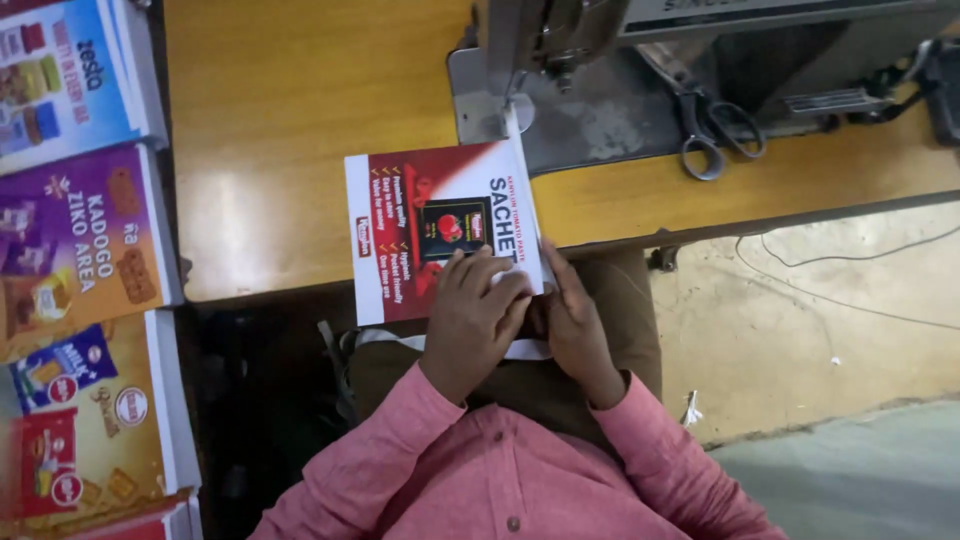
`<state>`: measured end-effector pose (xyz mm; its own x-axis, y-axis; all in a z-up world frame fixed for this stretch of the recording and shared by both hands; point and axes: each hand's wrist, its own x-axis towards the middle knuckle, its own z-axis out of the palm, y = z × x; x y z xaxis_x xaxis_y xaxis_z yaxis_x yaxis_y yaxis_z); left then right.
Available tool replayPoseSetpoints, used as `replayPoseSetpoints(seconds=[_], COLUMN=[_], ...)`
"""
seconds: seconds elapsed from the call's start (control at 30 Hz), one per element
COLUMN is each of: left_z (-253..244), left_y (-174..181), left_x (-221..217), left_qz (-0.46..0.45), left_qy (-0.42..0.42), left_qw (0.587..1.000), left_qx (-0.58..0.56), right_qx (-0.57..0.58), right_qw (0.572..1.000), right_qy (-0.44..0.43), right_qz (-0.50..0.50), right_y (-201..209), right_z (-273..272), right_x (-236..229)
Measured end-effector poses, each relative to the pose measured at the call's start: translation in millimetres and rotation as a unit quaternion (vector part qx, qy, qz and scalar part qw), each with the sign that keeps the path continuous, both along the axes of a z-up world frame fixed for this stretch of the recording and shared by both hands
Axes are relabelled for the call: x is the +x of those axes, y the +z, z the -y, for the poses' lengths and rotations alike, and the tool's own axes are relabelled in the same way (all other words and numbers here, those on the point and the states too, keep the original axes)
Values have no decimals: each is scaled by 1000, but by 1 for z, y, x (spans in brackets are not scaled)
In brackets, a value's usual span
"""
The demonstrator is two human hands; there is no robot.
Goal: The person uses a sewing machine to stitch a white strip of material onto the edge of various printed paper sheets. They repeatedly pick up sheets from a stack, align them with the strip under the needle, sew along the edge, and then place the finished sheets aside.
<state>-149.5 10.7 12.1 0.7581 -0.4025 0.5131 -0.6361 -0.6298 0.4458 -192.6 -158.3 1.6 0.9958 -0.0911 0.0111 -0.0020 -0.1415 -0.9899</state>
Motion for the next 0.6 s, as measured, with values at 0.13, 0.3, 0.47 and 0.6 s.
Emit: replayPoseSetpoints(seconds=[0.13, 0.3, 0.47, 0.6], left_z=[0, -2, -4, -9], left_y=[-13, -15, -12, -22], left_x=[7, 19, 21, 33], left_qz=[-2, -15, -65, -40], left_qy=[-10, -56, -86, -102], left_qw=[1000, 998, 993, 994], left_qx=[7, 30, 44, 30], right_qx=[61, 56, 38, 52], right_qw=[998, 998, 999, 998], right_qy=[0, 1, 3, -1], right_qz=[10, -14, -20, -18], right_y=[17, 22, 17, 14], right_z=[-10, -12, -11, -11], right_x=[-2, -2, -7, -9])
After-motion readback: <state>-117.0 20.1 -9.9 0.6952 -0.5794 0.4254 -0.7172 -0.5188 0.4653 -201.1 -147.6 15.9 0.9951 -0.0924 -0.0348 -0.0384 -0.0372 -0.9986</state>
